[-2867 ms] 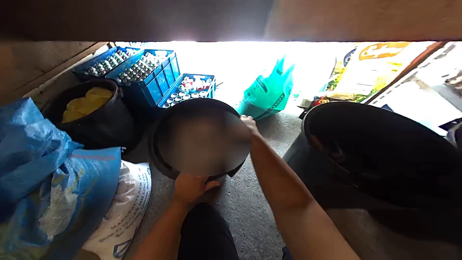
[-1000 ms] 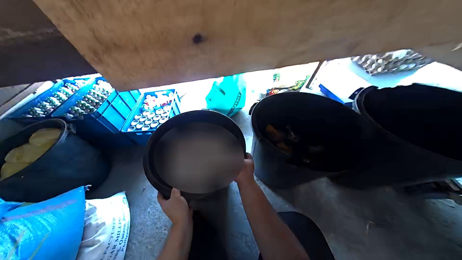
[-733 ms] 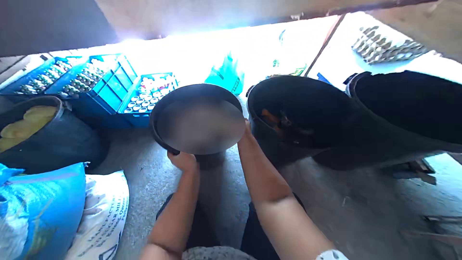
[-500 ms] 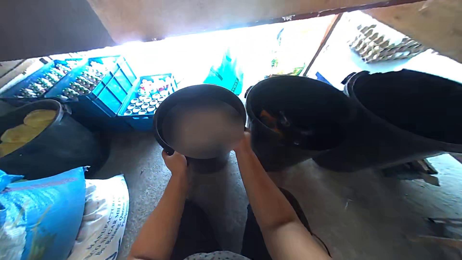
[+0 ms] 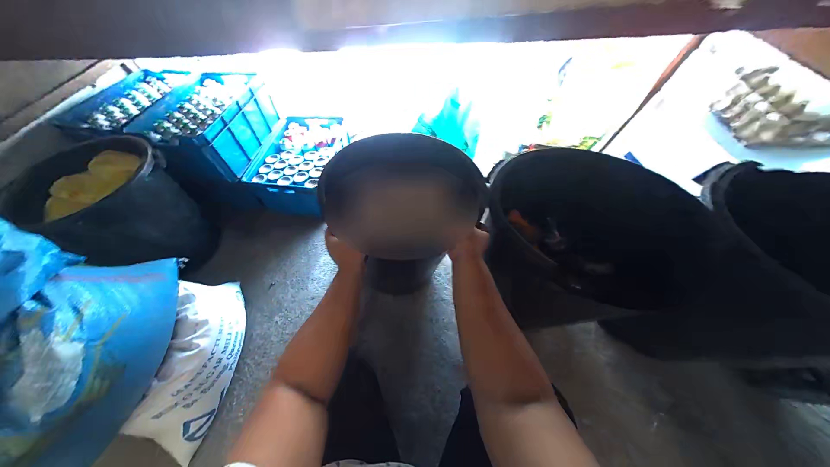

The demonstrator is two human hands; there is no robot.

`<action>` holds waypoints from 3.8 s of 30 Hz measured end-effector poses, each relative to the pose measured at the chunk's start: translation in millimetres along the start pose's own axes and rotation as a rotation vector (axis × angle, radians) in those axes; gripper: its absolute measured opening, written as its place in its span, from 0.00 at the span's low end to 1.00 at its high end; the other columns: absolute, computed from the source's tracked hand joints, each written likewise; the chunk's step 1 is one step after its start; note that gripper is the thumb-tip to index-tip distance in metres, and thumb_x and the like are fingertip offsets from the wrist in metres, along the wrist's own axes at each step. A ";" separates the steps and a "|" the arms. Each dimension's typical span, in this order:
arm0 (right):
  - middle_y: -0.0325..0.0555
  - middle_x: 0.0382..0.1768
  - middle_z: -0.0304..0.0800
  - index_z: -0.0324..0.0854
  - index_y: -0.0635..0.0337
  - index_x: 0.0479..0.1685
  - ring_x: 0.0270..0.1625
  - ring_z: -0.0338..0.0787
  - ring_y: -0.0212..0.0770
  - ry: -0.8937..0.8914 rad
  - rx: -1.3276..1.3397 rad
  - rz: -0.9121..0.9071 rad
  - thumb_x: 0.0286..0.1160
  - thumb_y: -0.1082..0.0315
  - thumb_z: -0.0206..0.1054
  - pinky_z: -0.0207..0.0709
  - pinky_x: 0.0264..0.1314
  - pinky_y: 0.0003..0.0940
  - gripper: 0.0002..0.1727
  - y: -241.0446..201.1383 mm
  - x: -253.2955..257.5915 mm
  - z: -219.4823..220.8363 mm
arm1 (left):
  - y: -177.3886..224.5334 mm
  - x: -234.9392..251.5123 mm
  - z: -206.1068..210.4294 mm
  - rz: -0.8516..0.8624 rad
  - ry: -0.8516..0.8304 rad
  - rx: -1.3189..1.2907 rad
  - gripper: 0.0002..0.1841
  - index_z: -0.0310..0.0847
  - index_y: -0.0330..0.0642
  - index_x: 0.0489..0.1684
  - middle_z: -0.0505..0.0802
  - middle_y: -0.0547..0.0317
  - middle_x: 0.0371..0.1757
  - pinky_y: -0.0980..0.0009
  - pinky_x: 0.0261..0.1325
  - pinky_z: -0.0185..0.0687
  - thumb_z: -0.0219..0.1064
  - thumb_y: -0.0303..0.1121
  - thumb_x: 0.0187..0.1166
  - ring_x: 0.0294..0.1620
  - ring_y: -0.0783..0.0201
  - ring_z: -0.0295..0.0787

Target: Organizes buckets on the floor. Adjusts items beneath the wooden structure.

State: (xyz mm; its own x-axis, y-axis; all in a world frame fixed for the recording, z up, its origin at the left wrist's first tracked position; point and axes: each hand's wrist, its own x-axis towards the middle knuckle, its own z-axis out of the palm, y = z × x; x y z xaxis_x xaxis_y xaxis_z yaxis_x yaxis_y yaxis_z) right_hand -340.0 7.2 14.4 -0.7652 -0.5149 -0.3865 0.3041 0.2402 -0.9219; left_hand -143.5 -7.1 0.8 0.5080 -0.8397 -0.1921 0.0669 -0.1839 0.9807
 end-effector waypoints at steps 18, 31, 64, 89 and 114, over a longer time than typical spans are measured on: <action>0.57 0.92 0.56 0.78 0.57 0.78 0.94 0.53 0.62 -0.524 -1.467 -0.828 0.70 0.20 0.54 0.47 0.91 0.63 0.52 16.0 -136.7 99.1 | -101.7 50.6 -118.8 -0.350 -0.266 0.336 0.25 0.78 0.33 0.72 0.86 0.34 0.69 0.42 0.75 0.73 0.52 0.45 0.94 0.72 0.43 0.82; 0.55 0.66 0.89 0.84 0.51 0.69 0.72 0.85 0.56 -0.863 -1.534 -0.674 0.73 0.27 0.62 0.73 0.73 0.63 0.40 -6.7 -131.1 82.8 | -123.3 20.4 -226.4 -0.608 -0.327 0.732 0.26 0.76 0.33 0.75 0.84 0.34 0.72 0.42 0.75 0.75 0.60 0.44 0.88 0.72 0.41 0.83; 0.67 0.82 0.72 0.72 0.69 0.80 0.79 0.78 0.67 -0.706 -1.670 -0.751 0.70 0.37 0.72 0.69 0.80 0.63 0.48 2.6 -140.7 142.8 | 125.7 476.2 -330.5 0.011 0.271 1.354 0.26 0.84 0.30 0.62 0.89 0.33 0.64 0.33 0.78 0.68 0.78 0.39 0.68 0.71 0.35 0.83; 0.64 0.80 0.77 0.81 0.68 0.72 0.78 0.80 0.67 -0.653 -1.580 -0.934 0.67 0.39 0.73 0.73 0.77 0.63 0.44 17.6 -137.9 136.2 | 110.0 397.6 -316.3 0.061 0.136 1.440 0.11 0.91 0.42 0.53 0.94 0.34 0.53 0.28 0.50 0.80 0.65 0.27 0.79 0.58 0.30 0.90; 0.55 0.75 0.83 0.76 0.60 0.79 0.76 0.82 0.56 -0.623 -1.661 -0.804 0.70 0.36 0.71 0.72 0.80 0.53 0.44 13.2 -148.5 146.1 | 101.3 339.6 -303.0 0.213 -0.067 1.481 0.15 0.91 0.45 0.59 0.94 0.38 0.55 0.30 0.58 0.82 0.64 0.25 0.80 0.60 0.34 0.90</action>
State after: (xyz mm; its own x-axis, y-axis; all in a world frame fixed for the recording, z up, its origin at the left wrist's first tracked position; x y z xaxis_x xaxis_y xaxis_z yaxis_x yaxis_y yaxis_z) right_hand -139.5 -33.3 55.6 -0.0408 -0.9664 -0.2539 -0.9961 0.0593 -0.0654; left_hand 296.0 -156.1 46.2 0.3541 -0.9303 -0.0958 -0.9297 -0.3613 0.0719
